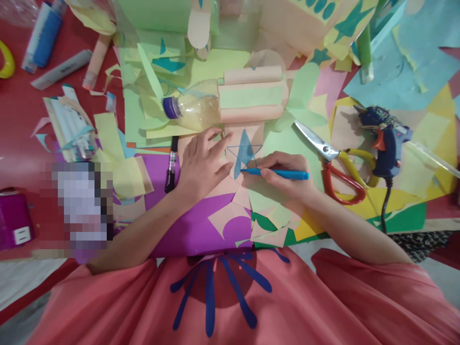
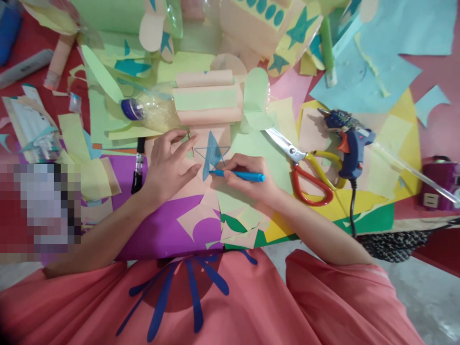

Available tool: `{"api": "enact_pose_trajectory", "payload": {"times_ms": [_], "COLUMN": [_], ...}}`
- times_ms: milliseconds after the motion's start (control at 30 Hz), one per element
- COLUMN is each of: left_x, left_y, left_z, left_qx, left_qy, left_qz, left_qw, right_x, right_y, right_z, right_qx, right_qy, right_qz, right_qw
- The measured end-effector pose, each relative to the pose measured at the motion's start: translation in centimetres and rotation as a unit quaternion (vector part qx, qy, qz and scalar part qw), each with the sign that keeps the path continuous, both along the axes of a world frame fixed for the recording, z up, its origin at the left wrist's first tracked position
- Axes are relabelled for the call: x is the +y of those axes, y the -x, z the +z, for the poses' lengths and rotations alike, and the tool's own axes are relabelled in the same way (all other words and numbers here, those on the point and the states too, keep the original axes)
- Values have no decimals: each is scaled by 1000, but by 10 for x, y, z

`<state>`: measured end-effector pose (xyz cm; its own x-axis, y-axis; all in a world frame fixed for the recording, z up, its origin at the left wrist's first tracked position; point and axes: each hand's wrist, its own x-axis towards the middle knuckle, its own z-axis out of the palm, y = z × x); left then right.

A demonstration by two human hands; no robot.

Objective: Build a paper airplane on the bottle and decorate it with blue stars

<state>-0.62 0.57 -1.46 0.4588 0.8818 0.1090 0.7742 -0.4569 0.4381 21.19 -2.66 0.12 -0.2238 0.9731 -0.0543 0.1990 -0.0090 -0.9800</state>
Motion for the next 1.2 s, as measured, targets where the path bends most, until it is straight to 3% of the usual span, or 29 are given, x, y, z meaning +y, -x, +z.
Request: {"api": "enact_pose_trajectory", "payload": {"times_ms": [267,800,1200], "left_x": [0,1,1], "left_y": [-1,0,-1], "left_z": [1,1,3], "left_qx": [4,-10,18], "left_qy": [11,19,12], "left_qz": [6,3,-1], "left_qw": [1000,1000,1000], "right_x": [0,0,0], "right_y": [2,0,-1], "right_z": [-2,1,-3], "right_qx": [-11,-35,-15], "right_qy": [2,-10,-19], "right_qz": [-44,-10,-24], "right_qw": [999,999,999]}}
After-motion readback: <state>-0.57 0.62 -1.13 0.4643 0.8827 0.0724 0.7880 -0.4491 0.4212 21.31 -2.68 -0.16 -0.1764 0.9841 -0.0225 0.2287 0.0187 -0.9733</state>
